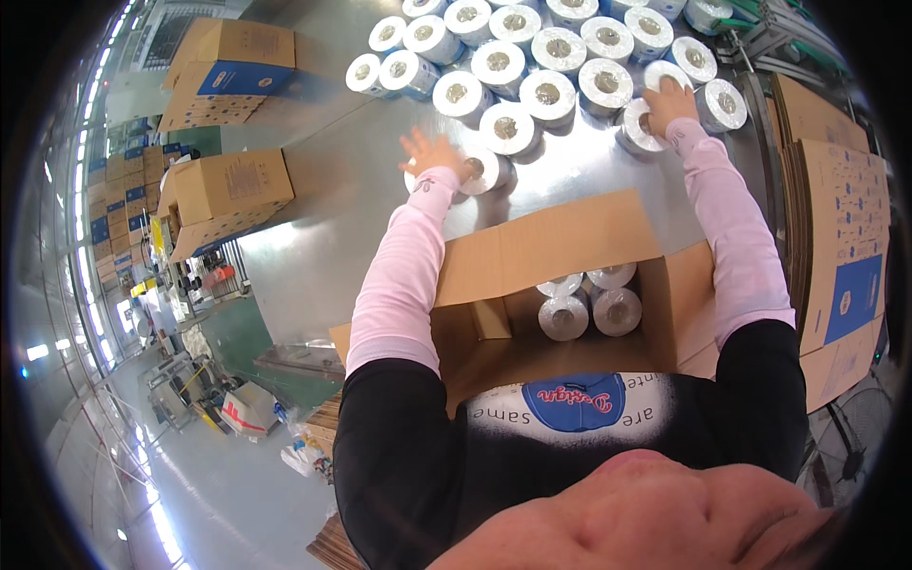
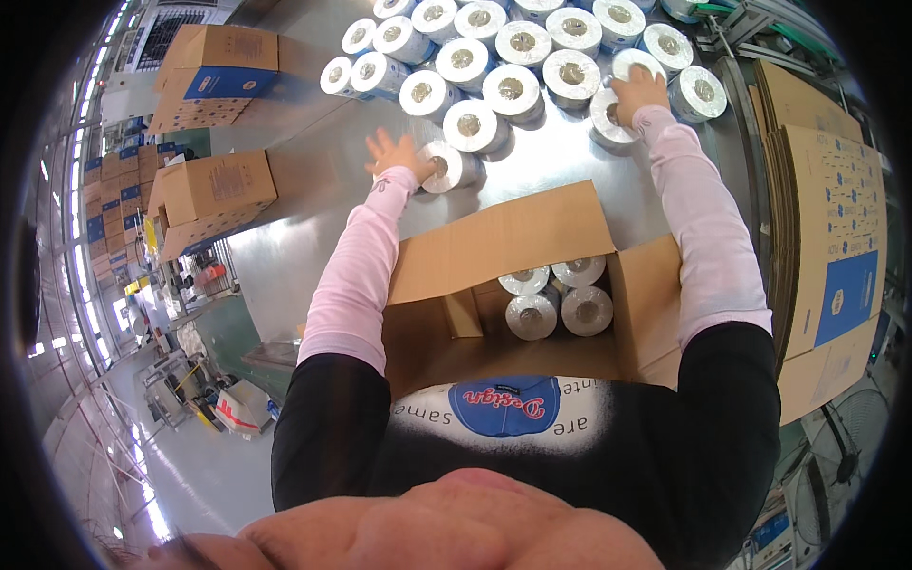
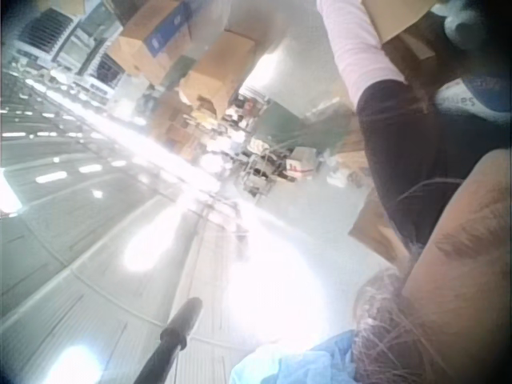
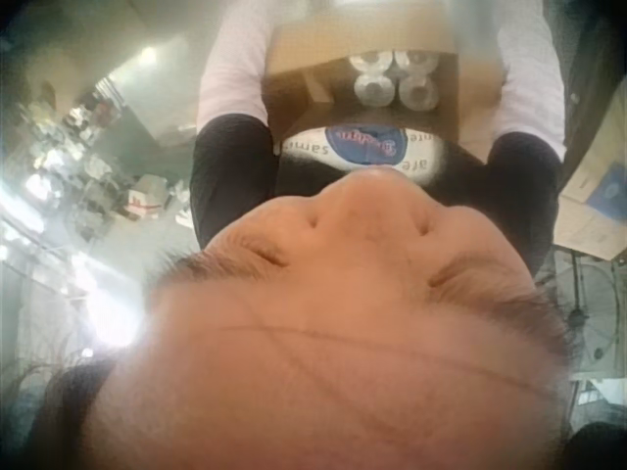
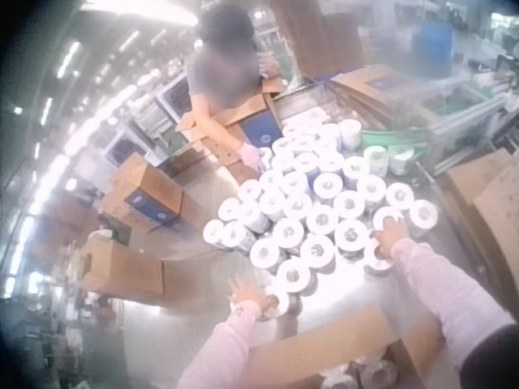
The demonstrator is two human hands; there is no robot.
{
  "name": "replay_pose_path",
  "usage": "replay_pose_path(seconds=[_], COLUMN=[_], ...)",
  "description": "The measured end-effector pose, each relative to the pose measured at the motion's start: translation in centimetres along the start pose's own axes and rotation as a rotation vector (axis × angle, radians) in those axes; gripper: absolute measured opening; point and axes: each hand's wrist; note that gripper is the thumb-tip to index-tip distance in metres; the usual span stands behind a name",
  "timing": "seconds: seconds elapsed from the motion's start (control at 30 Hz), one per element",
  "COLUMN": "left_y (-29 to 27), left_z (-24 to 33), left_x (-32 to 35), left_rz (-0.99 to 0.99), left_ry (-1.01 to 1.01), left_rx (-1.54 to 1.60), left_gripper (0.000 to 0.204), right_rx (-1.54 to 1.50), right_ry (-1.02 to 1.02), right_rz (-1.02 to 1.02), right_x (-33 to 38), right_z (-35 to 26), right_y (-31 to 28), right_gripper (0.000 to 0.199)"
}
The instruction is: The person picks up cardboard boxes from a stack, opens them, and fills them with two layers of white rolls from a table before moving the boxes to the side.
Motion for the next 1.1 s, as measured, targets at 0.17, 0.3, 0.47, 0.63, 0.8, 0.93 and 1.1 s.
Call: replay_pose_path(seconds=[0.17, 0.3, 0.47, 0.63, 0.8, 0.93, 1.1], left_y=[-0.2, 3.9, 5.2, 1.2, -5.9, -10.7, -11.4], left_z=[-1.1, -2.1, -2.4, -5.5, -13.1, -20.4, -24.0], left_x=[1.2, -2.1, -2.1, 1.0, 5.1, 15.7, 27.3], left_rz=[-0.379, -0.37, -0.277, -0.114, 0.21, 0.124, -0.28], left_ry=[-0.107, -0.131, -0.096, -0.023, 0.223, 0.62, 0.631], left_rx=[0.155, 0.268, 0.171, 0.303, 1.35, 1.486, 1.385], left_gripper=[0.083, 0.081, 0.062, 0.056, 0.031, 0.03, 0.029], right_rx=[0.006, -0.066, -0.162, -0.237, -1.224, -1.608, -1.402], right_ry=[-0.079, -0.171, -0.109, 0.063, 0.226, -0.203, -0.58], right_rz=[-0.018, 0.106, 0.438, 0.099, 0.321, 0.0, -0.961], right_x=[6.2, 14.7, 18.4, 15.6, 10.9, 15.1, 19.7], right_z=[2.0, 1.2, 0.4, 0.1, 12.9, 4.1, -12.2], right_y=[2.7, 6.1, 8.6, 4.0, 0.1, -13.4, -14.8], right_gripper=[0.035, 0.036, 0.042, 0.046, 0.035, 0.031, 0.027])
Point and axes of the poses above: each hand's wrist, its own x-axis away from the middle knuckle, its own y-axis out of the palm, z = x × y, and after that the axes turned 4 degrees about z, right-handed
